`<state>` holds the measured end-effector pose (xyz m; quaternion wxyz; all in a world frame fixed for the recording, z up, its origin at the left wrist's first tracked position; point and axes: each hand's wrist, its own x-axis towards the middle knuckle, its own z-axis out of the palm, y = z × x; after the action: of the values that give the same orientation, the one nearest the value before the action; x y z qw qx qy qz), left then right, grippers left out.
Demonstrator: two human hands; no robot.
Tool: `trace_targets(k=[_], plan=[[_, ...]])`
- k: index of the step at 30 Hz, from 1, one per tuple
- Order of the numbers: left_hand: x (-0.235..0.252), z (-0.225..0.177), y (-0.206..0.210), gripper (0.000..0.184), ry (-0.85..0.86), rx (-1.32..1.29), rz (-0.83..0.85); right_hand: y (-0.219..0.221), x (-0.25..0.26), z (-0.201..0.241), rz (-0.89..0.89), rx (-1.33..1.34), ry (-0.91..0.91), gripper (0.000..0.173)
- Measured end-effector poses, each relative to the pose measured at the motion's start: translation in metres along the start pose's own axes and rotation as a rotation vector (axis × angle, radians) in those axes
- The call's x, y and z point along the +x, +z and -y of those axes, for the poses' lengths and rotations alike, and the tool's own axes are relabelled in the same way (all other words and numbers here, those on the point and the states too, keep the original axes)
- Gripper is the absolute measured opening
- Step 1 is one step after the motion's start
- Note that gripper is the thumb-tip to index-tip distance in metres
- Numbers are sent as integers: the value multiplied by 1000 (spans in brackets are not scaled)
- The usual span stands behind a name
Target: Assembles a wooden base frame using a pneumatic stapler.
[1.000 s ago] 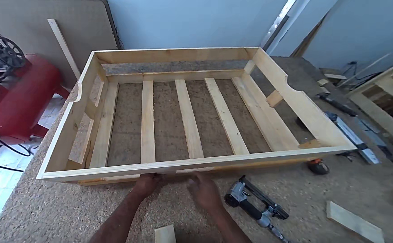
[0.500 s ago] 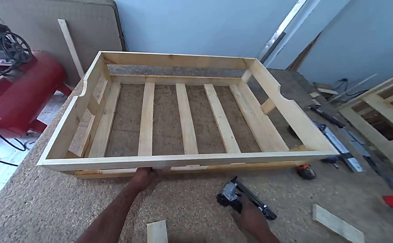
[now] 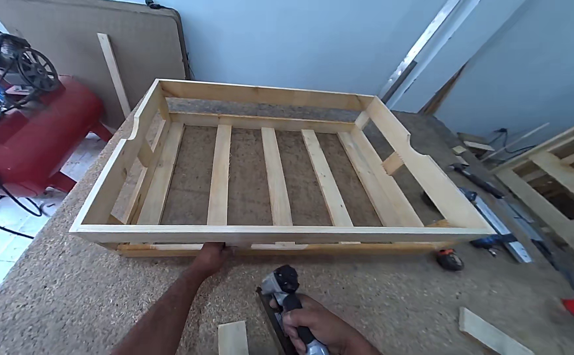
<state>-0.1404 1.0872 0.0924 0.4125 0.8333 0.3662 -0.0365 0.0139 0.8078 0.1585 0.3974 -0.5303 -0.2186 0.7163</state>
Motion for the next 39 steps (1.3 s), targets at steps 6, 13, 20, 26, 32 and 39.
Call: trace_targets(k=[6, 13, 20, 26, 32, 39], plan=[[10, 17, 7, 47, 23, 23, 9, 74, 10, 77, -271, -1263, 161, 75], [18, 27, 15, 47, 44, 52, -11, 86, 45, 67, -230, -1595, 98, 74], [10, 19, 11, 32, 112, 100, -9, 90, 66, 60, -234, -1691, -35, 67], [11, 22, 12, 30, 123, 103, -21, 81, 69, 60, -250, -1702, -61, 66], [4, 14, 8, 29, 56, 68, 10, 87, 70, 59, -264, -1674, -85, 64], [8, 16, 10, 27, 80, 105, 3, 84, 70, 60, -263, -1688, -54, 63]])
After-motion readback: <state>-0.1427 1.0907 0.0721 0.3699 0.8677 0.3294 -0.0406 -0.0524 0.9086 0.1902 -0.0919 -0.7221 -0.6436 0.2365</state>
